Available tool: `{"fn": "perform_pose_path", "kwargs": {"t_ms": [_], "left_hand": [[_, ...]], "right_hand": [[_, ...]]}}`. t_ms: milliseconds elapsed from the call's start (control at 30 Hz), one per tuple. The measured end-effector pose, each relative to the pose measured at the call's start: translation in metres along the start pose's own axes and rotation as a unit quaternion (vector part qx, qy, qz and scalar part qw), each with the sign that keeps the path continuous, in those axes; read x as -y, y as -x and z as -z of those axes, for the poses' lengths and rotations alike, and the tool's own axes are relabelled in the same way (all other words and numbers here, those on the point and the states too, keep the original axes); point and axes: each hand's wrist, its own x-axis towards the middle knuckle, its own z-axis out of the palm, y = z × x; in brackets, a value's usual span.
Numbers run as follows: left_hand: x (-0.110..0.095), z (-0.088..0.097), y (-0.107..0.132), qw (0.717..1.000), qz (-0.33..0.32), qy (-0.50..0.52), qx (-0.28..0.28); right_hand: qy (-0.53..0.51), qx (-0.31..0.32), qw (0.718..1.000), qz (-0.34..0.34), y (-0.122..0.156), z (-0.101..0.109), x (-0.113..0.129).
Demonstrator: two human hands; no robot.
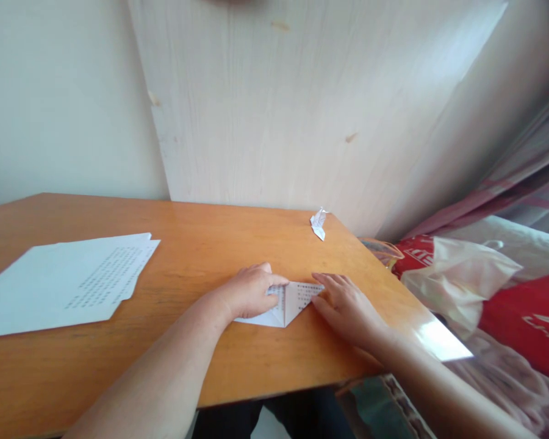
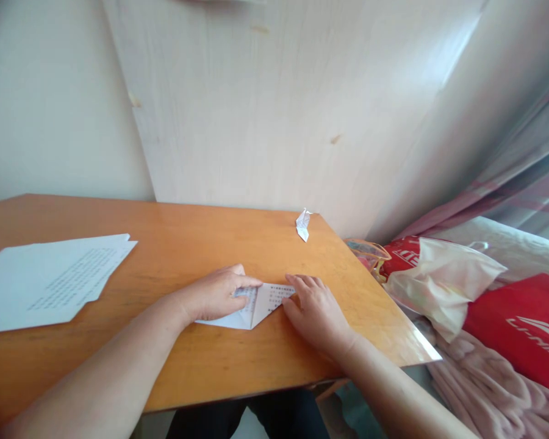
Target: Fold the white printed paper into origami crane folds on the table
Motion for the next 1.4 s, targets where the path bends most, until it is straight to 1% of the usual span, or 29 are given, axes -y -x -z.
{"fn": "perform_pose_path", "kwargs": {"t_ms": [100,167,233,367,467,567,633,800,1000,1067,1100,1200,1267,1400], "left_hand": [[0.001,-0.002,-0.001,1.0,-0.001,-0.005,-0.012],[0.003,-0.004,-0.001,1.0,-0.005,-0.007,-0.02],[0.003,-0.005,-0.001,1.0,-0.008,-0.008,-0.027],[0.002,-0.004,0.0,0.999,-0.008,-0.015,-0.029],[-0.002,-0.002,0.002,0.999,-0.012,-0.022,-0.026],[-0.005,0.0,0.003,0.999,-0.016,-0.024,-0.022],[-0.007,0.0,0.003,0.999,-0.017,-0.021,-0.018],[-0.005,-0.003,0.001,0.999,-0.028,-0.019,-0.023],[0.0,-0.008,-0.001,0.997,-0.044,-0.028,-0.05],[0.001,-0.009,-0.002,0.997,-0.049,-0.028,-0.056],[0.001,-0.009,-0.003,0.997,-0.051,-0.028,-0.058],[0.001,-0.01,-0.003,0.996,-0.054,-0.029,-0.068],[-0.001,-0.01,-0.003,0.995,-0.056,-0.027,-0.073],[-0.005,-0.008,-0.002,0.995,-0.056,-0.016,-0.082]], "right_hand": [[0.021,0.047,0.999,-0.017,-0.007,-0.001,-0.005],[0.017,0.059,0.998,-0.017,-0.009,0.0,-0.005],[0.003,0.06,0.998,-0.018,-0.011,0.002,-0.004],[-0.034,0.066,0.996,-0.04,-0.014,0.003,-0.004],[-0.031,0.072,0.995,-0.056,-0.013,0.006,-0.003],[-0.022,0.061,0.996,-0.062,-0.008,0.009,-0.001],[-0.021,0.056,0.997,-0.054,-0.004,0.01,0.001],[-0.025,0.053,0.998,-0.007,0.006,0.01,0.003],[-0.032,0.055,0.998,-0.019,0.01,0.009,0.003],[-0.019,0.05,0.999,-0.005,0.011,0.01,0.005],[-0.004,0.053,0.998,0.013,0.011,0.011,0.006],[0.067,0.075,0.99,0.095,0.011,0.014,0.007],[0.111,0.08,0.982,0.132,0.009,0.014,0.005],[0.154,0.048,0.973,0.163,0.003,0.013,0.001]]}}
